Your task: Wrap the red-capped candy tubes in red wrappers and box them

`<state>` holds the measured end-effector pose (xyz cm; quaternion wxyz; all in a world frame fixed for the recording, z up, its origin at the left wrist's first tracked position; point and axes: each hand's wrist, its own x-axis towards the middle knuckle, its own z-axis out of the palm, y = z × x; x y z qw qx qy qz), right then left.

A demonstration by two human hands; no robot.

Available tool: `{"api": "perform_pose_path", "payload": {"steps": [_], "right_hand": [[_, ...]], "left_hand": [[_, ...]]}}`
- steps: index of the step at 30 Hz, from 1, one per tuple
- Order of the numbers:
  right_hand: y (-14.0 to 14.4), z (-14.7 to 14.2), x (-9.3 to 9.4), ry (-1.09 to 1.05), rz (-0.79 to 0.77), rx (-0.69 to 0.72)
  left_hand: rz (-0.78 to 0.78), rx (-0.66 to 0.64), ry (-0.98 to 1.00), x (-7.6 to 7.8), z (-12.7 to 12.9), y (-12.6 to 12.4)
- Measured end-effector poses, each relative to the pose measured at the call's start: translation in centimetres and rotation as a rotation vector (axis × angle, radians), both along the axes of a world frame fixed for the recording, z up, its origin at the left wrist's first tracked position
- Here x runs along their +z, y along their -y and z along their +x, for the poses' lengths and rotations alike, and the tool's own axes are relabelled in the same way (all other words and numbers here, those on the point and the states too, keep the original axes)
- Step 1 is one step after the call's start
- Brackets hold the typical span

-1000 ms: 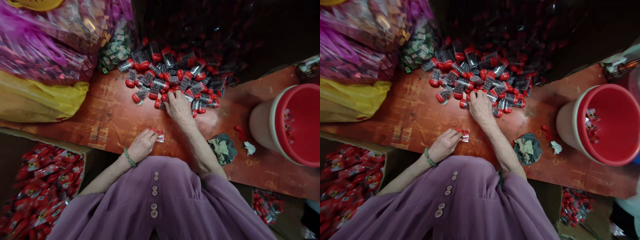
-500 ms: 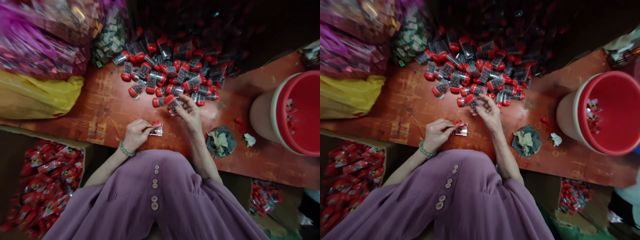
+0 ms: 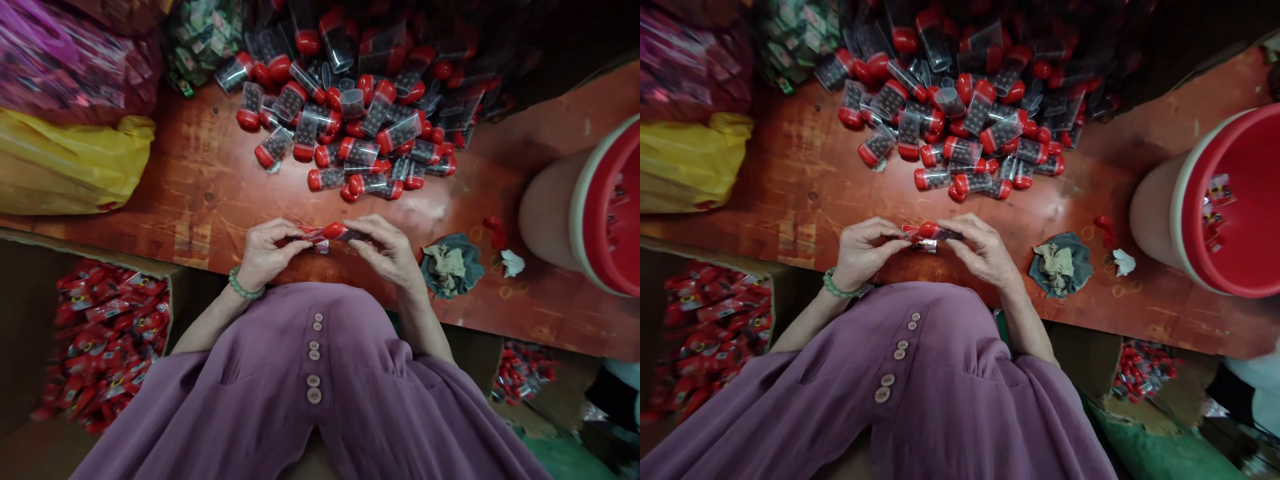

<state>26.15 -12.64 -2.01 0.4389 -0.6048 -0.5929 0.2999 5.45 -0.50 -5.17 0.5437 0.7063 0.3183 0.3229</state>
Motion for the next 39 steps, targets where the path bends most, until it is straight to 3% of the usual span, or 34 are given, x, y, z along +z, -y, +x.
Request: {"api": "perform_pose_path", "payload": {"steps": [8,13,20,25,28,32,39], "right_hand": [[-0.3,0.1,1.4,0.252,-0.145,0.196],[-0.7,0.1,1.3,0.287,-0.228,0.289],[-1.4,0.0,0.5,0.14,-0.216,0.332],[-1.4,-0.5,-0.7,-0.153,-0.342,0.339],[-1.2,-1.3,-1.7,-0.39,-0.439,0.293],[-1.1,-2.3,-2.3,-0.545,-0.487,0.176],[-1.5,-3.1,-3.4,-0.758,-0.443,-0.085]], "left_hand": [[-0.062,-0.084,-0.051,-1.1,-0.5,0.0],[-0.109,-0.134,-0.075,-1.3,-0.7,0.2],[-0.182,-0.199,-0.108,-1.0,-0.9,0.0],[-0.411,-0.276,-0.149,-0.7,-1.0,-0.4],[-0.565,-0.27,-0.127,-0.8,-1.0,-0.5],[-0.821,-0.259,-0.037,-1.1,-1.1,-0.6],[-1.122,-0.258,0.192,-0.7,-1.2,-0.8]]}}
